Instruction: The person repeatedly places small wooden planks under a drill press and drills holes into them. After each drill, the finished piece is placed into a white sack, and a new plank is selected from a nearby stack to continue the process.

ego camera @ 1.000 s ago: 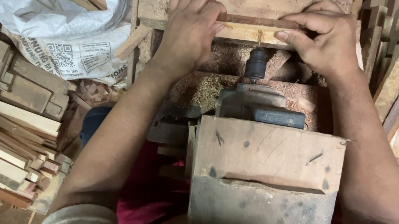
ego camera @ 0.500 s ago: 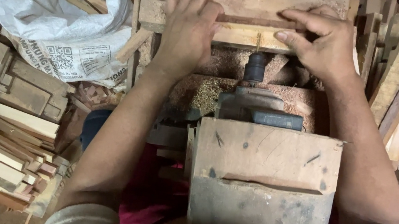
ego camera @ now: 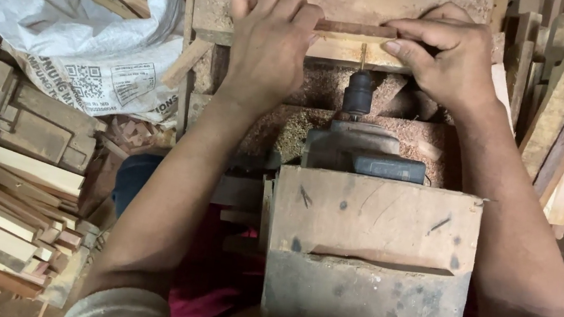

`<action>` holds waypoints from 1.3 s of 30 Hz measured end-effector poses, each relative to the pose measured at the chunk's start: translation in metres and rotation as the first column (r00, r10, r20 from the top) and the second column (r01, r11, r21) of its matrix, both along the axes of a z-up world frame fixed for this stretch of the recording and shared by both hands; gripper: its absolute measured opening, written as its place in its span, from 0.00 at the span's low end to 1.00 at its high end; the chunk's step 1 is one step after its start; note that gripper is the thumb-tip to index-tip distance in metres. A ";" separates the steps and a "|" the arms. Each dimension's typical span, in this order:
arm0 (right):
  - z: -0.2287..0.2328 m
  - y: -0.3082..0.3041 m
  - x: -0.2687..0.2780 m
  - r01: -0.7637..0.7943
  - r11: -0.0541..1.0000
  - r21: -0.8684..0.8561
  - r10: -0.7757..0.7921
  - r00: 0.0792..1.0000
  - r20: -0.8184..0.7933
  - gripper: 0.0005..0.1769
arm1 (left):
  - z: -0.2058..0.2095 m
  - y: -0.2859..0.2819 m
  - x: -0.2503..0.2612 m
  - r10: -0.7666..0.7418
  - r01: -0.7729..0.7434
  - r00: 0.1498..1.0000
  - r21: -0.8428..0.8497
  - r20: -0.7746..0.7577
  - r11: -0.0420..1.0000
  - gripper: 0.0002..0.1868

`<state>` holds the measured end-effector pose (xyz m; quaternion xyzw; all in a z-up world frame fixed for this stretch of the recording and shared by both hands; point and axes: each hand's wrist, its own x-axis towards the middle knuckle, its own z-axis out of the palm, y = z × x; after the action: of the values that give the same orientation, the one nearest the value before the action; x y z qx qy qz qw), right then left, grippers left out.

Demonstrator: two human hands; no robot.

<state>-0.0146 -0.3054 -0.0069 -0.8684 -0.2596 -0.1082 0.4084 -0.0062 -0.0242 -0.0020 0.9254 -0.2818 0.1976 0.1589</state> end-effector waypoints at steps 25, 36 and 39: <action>-0.009 -0.009 -0.004 -0.006 1.000 -0.002 0.006 0.990 -0.139 0.09 | -0.003 0.002 -0.008 -0.026 0.028 0.997 0.022 -0.075 0.999 0.11; 0.014 0.014 -0.003 0.038 0.993 0.109 -0.032 0.998 -0.052 0.11 | -0.004 0.001 0.005 0.005 -0.004 1.000 -0.062 0.018 0.998 0.14; 0.003 0.004 -0.004 0.077 0.993 0.089 -0.072 0.996 -0.061 0.11 | -0.004 0.007 0.005 0.054 -0.058 0.988 -0.019 -0.146 0.998 0.26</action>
<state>-0.0186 -0.3017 -0.0034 -0.8606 -0.2099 -0.1098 0.4508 -0.0015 -0.0172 -0.0057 0.9429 -0.2410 0.1374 0.1843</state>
